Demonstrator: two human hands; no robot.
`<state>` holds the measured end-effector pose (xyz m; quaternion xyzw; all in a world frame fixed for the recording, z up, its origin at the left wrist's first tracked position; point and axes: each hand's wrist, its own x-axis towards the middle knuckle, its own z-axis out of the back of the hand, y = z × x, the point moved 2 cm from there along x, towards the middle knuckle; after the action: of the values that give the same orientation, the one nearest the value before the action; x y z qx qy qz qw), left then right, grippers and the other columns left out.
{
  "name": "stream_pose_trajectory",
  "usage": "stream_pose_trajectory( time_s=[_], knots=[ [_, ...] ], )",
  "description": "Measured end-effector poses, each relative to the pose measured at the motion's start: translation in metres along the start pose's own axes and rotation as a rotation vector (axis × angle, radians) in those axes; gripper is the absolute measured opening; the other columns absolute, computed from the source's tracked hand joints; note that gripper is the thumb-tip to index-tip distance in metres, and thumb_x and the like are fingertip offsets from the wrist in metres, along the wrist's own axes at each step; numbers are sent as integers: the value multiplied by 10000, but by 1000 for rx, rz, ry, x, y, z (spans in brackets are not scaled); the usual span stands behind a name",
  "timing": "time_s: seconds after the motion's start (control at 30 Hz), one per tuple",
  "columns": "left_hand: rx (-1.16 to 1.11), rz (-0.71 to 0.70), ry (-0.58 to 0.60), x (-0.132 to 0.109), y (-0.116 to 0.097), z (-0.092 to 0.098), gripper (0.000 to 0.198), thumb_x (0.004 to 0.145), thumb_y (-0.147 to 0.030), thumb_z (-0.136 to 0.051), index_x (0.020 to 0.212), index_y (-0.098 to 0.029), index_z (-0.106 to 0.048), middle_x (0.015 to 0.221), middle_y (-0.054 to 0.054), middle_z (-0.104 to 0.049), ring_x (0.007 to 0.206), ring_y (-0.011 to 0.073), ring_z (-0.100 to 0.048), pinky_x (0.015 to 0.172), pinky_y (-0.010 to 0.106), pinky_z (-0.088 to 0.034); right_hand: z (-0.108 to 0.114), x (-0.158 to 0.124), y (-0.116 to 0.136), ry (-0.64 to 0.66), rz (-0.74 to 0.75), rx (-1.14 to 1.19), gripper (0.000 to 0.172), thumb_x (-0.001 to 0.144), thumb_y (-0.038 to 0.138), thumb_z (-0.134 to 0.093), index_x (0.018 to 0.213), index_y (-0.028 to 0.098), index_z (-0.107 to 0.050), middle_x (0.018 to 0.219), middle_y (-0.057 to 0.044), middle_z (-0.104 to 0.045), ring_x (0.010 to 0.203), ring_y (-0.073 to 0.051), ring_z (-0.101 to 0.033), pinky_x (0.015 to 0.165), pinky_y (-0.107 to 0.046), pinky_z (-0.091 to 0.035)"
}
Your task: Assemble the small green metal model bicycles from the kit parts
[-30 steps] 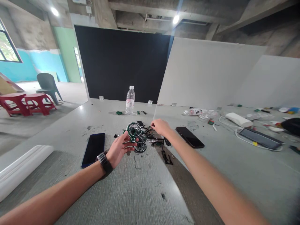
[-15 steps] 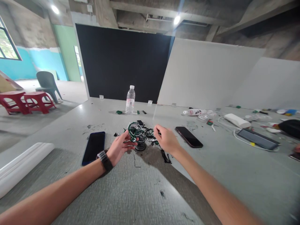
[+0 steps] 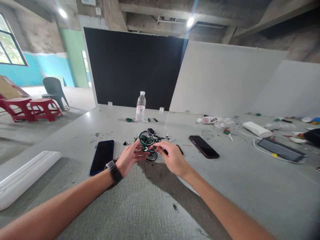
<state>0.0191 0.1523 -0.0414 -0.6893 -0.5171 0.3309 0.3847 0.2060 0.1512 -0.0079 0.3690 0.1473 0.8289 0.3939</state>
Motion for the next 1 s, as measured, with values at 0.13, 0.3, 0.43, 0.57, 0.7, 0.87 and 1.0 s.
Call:
stream_pose_trajectory(
  time_s=[0.13,0.3,0.43,0.57,0.7,0.87,1.0],
  knots=[
    [-7,-5,-27,1,1,1,422,804,-537,-707,916,-131,-673,986,121,-720,857,249,-712,767,342,-549,-3,-2,6,17,-18,47,146,950,224,-522,1015,231,-654,965,-38,-716,878,-189,-668,808,-340,-508],
    [-11,-23,-3,0,2,0,395,806,-510,-714,913,-132,-676,938,101,-716,822,234,-708,740,337,-545,-2,-2,10,-20,-8,61,146,935,202,-527,971,229,-666,1005,-54,-686,933,-197,-642,834,-356,-511],
    [-11,-30,5,1,3,1,421,790,-514,-730,933,-122,-673,924,111,-721,806,229,-700,748,341,-537,-3,-2,9,-22,-17,71,226,947,188,-495,1070,248,-675,1026,-62,-666,939,-198,-629,844,-376,-510],
    [-9,-37,25,2,4,1,448,790,-526,-727,960,-116,-668,963,130,-725,833,234,-698,782,353,-534,-5,-2,10,-22,-21,61,268,963,192,-468,1110,276,-677,1020,-50,-658,907,-186,-622,822,-364,-507],
    [12,-17,17,0,2,-1,453,787,-541,-723,943,-119,-674,943,123,-729,828,231,-700,793,344,-528,-8,-4,12,-39,-83,123,161,949,292,-541,1019,250,-681,965,-41,-690,840,-188,-641,726,-329,-509],
    [23,-19,22,-2,0,-3,460,756,-559,-744,915,-132,-672,890,106,-727,783,229,-696,727,326,-514,-12,-5,9,-72,-148,224,139,904,357,-622,934,238,-688,910,-26,-731,809,-191,-669,713,-322,-505],
    [43,-26,13,-2,1,-2,472,750,-565,-746,931,-137,-664,876,94,-717,772,216,-689,722,321,-510,-13,-5,7,-115,-174,192,129,864,358,-669,886,236,-706,909,-30,-738,811,-198,-665,698,-323,-491]
  ],
)
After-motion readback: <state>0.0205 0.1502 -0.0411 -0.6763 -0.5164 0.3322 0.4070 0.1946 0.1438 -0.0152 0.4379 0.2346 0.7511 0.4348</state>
